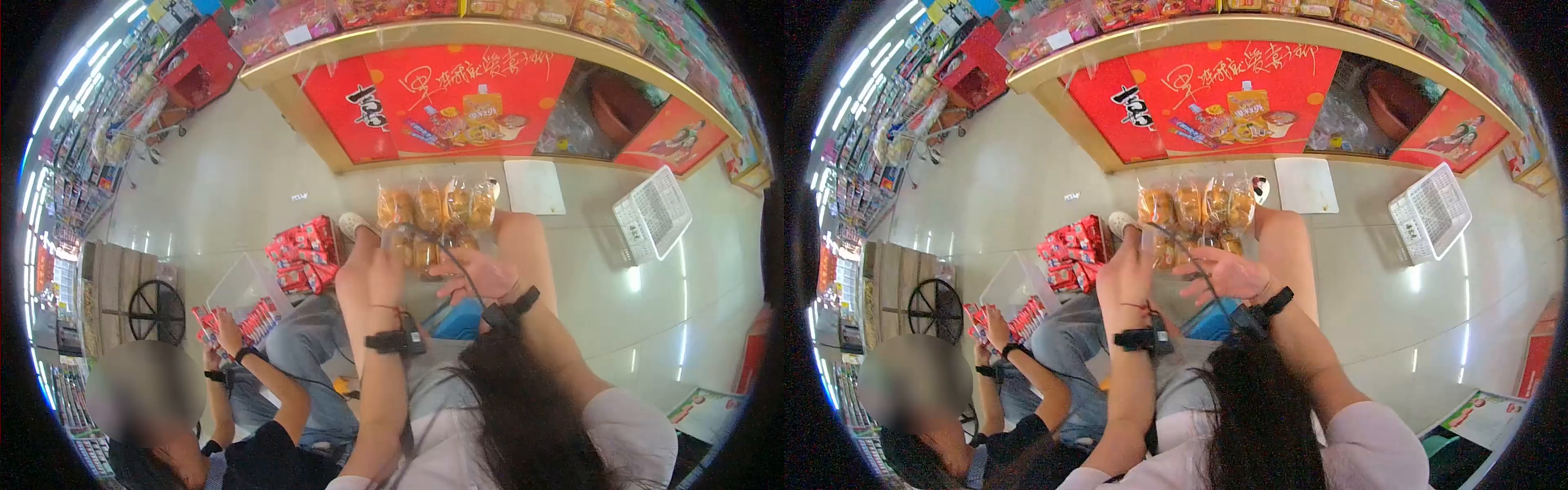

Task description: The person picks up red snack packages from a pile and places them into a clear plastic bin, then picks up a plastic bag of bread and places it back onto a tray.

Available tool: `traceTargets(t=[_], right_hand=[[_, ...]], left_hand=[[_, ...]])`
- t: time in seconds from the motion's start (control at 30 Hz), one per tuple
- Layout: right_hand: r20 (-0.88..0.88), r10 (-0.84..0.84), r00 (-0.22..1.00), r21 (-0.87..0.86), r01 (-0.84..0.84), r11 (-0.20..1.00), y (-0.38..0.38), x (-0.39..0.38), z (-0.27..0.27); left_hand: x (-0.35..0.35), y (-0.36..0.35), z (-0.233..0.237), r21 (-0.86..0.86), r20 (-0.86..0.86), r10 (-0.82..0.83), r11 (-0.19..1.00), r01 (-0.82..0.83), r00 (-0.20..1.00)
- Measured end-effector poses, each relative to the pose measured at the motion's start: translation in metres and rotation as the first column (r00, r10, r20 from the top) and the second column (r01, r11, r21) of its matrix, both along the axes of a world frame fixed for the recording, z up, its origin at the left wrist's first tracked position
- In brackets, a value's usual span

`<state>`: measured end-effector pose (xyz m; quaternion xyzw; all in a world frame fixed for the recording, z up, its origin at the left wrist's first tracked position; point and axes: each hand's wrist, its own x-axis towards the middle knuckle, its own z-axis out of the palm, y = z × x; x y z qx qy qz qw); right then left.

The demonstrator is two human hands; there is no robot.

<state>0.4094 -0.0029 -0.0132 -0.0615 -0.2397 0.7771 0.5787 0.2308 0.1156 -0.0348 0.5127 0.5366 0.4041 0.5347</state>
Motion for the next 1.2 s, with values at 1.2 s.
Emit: traceTargets(t=[1.2], right_hand=[[0.802,0.248,0.543,-0.333,0.062,0.941,0.049,-0.013,-0.077]], left_hand=[[-0.024,0.019,-0.048,-0.487,0.268,-0.684,0.512,0.708,0.679]])
